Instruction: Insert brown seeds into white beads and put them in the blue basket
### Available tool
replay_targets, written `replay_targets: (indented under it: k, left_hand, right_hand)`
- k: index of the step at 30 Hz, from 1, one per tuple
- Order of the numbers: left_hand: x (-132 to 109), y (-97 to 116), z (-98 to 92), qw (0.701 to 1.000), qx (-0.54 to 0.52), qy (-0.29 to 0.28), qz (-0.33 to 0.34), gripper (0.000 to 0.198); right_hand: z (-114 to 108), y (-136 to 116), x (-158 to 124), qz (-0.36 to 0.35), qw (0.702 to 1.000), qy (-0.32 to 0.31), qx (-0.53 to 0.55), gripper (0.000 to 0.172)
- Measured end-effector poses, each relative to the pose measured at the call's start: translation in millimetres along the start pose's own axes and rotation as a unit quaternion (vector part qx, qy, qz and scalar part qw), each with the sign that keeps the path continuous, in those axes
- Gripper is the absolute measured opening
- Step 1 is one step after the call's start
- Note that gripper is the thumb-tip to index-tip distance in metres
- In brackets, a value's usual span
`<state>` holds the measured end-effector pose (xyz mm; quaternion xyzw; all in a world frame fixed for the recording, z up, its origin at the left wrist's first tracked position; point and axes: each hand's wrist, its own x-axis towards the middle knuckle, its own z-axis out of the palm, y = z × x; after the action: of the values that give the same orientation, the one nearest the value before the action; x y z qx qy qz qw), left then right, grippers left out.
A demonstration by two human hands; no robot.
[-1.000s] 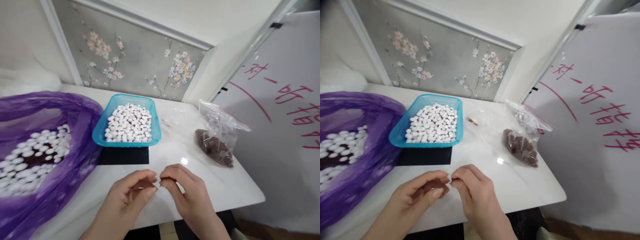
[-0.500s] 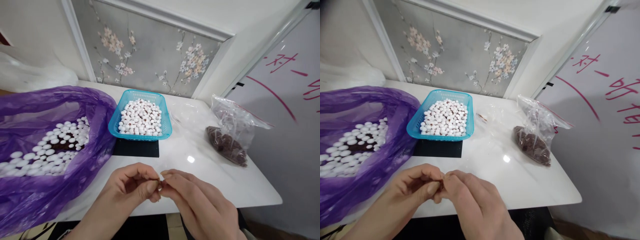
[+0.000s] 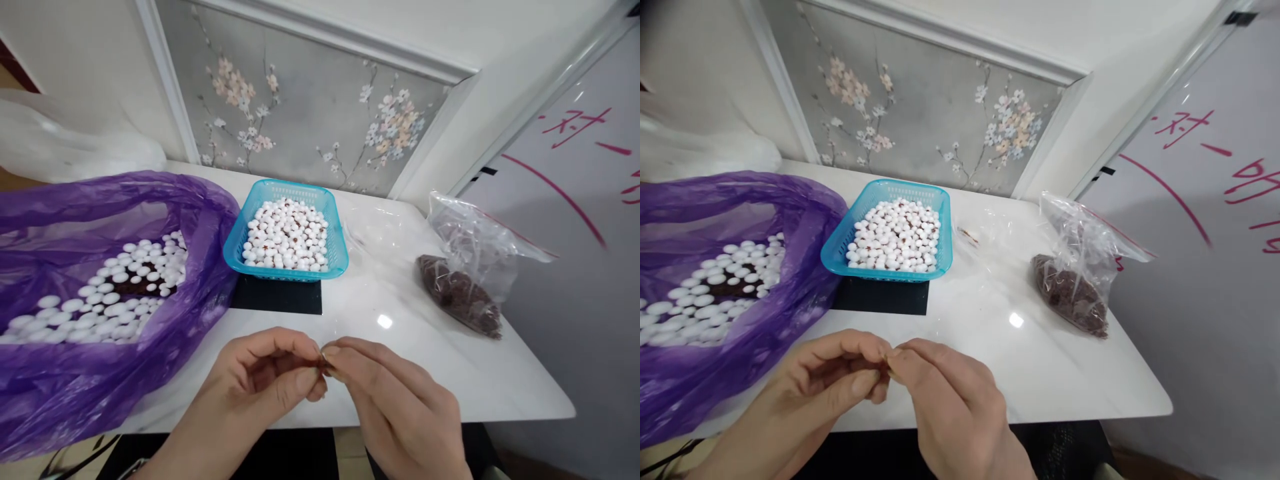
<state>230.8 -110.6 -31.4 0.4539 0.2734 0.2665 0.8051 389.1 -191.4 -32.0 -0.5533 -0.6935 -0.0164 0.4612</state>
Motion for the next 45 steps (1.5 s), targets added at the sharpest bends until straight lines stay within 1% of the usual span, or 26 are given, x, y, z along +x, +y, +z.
replay_targets:
  k: [7,10,13,18,24,31,34,37,39,42,45]
  left_hand:
    - [0.3,-2.3,0.1,1.000,0.000,-0.006,0.025,0.012]
    - [-0.4,-2.0,0.6,0.998,-0.001,0.015,0.053,0.012]
    - [-1.6,-2.5,-0.6,0.995,0.034,0.042,0.083,0.013]
    - [-2.4,-1.6,-1.5,0.984,0.112,0.074,0.122,0.018]
    - [-2.7,2.4,1.5,0.972,0.148,0.101,0.150,0.019]
    - [-6.1,6.2,2.5,0.981,0.139,0.072,0.117,0.017]
    - [-5.5,6.2,1.6,0.985,0.125,0.062,0.102,0.018]
    - [-3.2,6.1,0.9,0.988,0.113,0.065,0.083,0.012]
    - [-2.1,5.9,0.1,0.992,0.095,0.055,0.063,0.009]
    - [-1.6,5.5,-2.0,0.997,0.063,0.028,0.030,0.007]
    - [-0.7,6.0,-3.2,0.999,0.037,0.018,0.001,0.008]
  right_hand:
    - [6.2,0.0,1.4,0.023,0.994,0.014,0.105,0.026]
    - [7.2,-2.2,3.3,0.037,0.989,0.014,0.141,0.029]
    - [9.0,-3.8,4.9,0.037,0.985,0.019,0.170,0.030]
    - [11.9,-4.0,5.7,0.039,0.983,0.029,0.177,0.030]
    - [13.6,-7.1,6.4,0.023,0.987,0.038,0.153,0.030]
    - [13.2,-7.2,6.2,0.050,0.987,0.031,0.150,0.028]
    - [13.0,-6.6,5.0,0.046,0.989,0.029,0.136,0.027]
    - [13.0,-5.9,4.0,0.038,0.992,0.028,0.113,0.025]
    - [12.4,-4.8,3.9,0.030,0.995,0.023,0.097,0.024]
    - [9.5,-1.7,5.1,0.013,0.996,0.012,0.086,0.028]
    - [4.3,2.9,8.7,-0.017,0.997,-0.012,0.070,0.036]
